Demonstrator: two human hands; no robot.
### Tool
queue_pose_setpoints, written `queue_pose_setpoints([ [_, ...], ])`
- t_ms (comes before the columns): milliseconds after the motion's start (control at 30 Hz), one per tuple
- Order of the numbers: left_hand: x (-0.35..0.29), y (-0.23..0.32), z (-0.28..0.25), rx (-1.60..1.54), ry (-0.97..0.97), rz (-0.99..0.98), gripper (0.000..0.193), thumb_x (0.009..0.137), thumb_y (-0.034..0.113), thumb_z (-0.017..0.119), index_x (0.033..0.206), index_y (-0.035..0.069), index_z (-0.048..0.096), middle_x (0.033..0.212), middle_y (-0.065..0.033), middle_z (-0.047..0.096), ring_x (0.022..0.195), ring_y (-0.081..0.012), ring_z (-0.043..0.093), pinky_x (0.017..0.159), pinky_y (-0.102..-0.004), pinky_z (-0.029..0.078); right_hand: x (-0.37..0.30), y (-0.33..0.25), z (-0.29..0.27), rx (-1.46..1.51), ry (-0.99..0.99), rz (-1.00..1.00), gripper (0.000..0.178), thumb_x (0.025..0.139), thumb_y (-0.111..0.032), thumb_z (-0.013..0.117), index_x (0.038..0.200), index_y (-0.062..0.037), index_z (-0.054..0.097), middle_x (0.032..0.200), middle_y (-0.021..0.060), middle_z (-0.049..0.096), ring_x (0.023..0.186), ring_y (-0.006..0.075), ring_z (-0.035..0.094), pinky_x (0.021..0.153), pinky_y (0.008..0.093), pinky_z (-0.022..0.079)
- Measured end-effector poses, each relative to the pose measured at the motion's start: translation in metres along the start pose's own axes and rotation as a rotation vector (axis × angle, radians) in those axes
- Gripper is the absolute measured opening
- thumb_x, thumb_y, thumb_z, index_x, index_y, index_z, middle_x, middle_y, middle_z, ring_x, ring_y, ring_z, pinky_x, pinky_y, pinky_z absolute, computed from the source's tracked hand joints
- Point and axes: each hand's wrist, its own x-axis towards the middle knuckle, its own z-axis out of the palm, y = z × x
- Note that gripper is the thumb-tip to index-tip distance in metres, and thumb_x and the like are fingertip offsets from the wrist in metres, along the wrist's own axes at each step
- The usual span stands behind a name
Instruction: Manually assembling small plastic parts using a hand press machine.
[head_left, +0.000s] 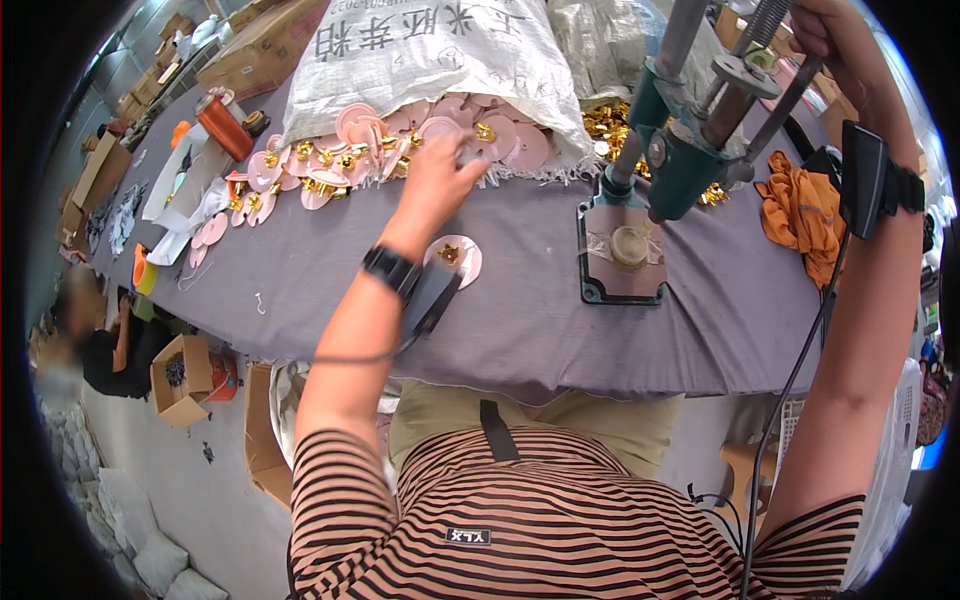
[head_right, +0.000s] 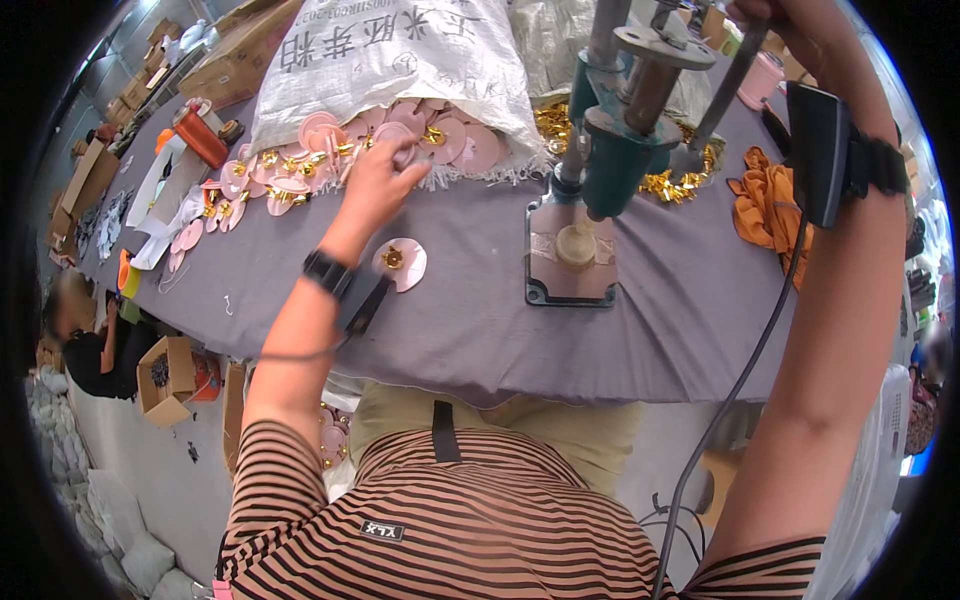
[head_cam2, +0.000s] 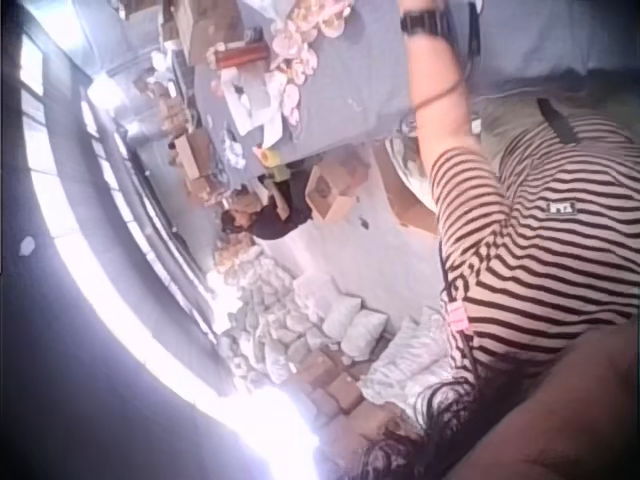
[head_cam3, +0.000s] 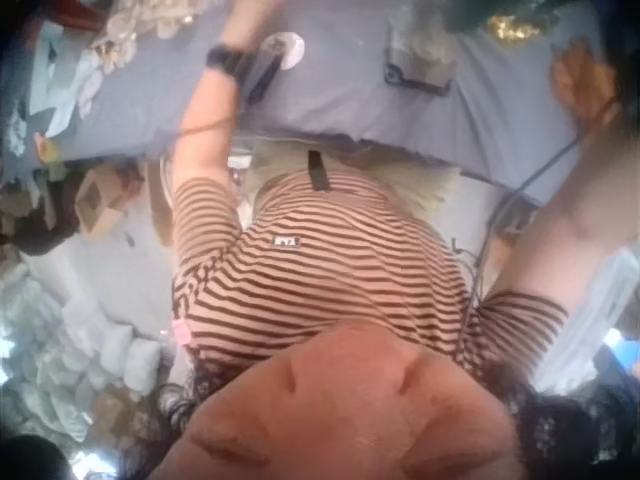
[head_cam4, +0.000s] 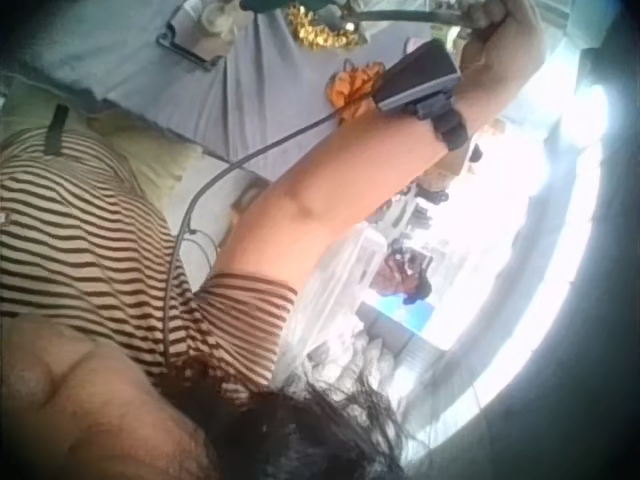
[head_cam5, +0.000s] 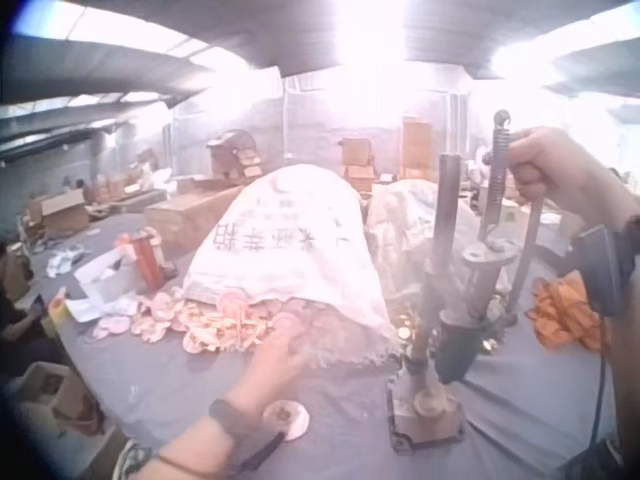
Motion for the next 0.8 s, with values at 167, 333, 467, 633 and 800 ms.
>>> queue_pose_setpoints([
  [167,0.038,-0.071,0.051,0.167,0.061,-0.066,0.029,0.079,0.019,0.074,0.103,0.003,0.071,0.099,-0.0213,0.071,0.094,-0.0391,0.068,0.084,-0.0475,0.054,0.05,0.037,-0.018,1.013,-1.153,-0.057,0.007,0.093,-0.006,0.061,0.088,-0.0024,0.064,0.061,-0.0058,0.043,0.048,0.006,0.036,0.046,0.0248,0.03],
  [333,-0.005,0.028,0.043,-0.449,-0.136,-0.138,0.026,0.08,0.013,0.072,0.104,0.003,0.07,0.105,-0.0215,0.072,0.091,-0.0357,0.071,0.083,-0.0399,0.058,-0.028,-0.017,0.023,-0.148,0.286,-0.009,0.007,0.094,-0.009,0.061,0.091,-0.0028,0.062,0.06,-0.0063,0.04,0.051,0.0087,0.035,0.056,0.0283,0.036],
  [467,-0.037,0.108,0.046,-0.273,-0.398,0.025,0.055,0.078,0.009,0.076,0.129,0.0,0.055,0.096,-0.0167,0.075,0.09,-0.0259,0.074,0.083,-0.0335,0.057,-0.012,-0.01,0.011,-0.244,0.244,-0.032,0.008,0.094,-0.01,0.061,0.088,-0.0053,0.063,0.058,-0.0068,0.038,0.05,0.0095,0.035,0.06,0.0315,0.04],
  [633,-0.028,0.139,0.076,-0.252,-0.428,0.071,0.058,0.076,0.01,0.075,0.126,-0.005,0.05,0.102,-0.0218,0.074,0.097,-0.0406,0.07,0.085,-0.0443,0.056,0.05,0.007,-0.013,-0.145,-0.014,0.215,0.02,0.094,-0.011,0.061,0.074,-0.0129,0.057,0.057,-0.0072,0.04,0.051,0.0083,0.039,0.06,0.0313,0.043],
  [800,-0.027,0.143,0.089,-0.275,-0.446,0.042,0.064,0.075,0.013,0.078,0.129,-0.003,0.048,0.104,-0.0222,0.073,0.099,-0.0408,0.069,0.085,-0.0434,0.056,0.015,-0.003,-0.002,-0.124,0.095,0.035,0.014,0.093,-0.01,0.061,0.079,-0.0105,0.06,0.058,-0.0069,0.043,0.053,0.0083,0.042,0.056,0.029,0.043],
])
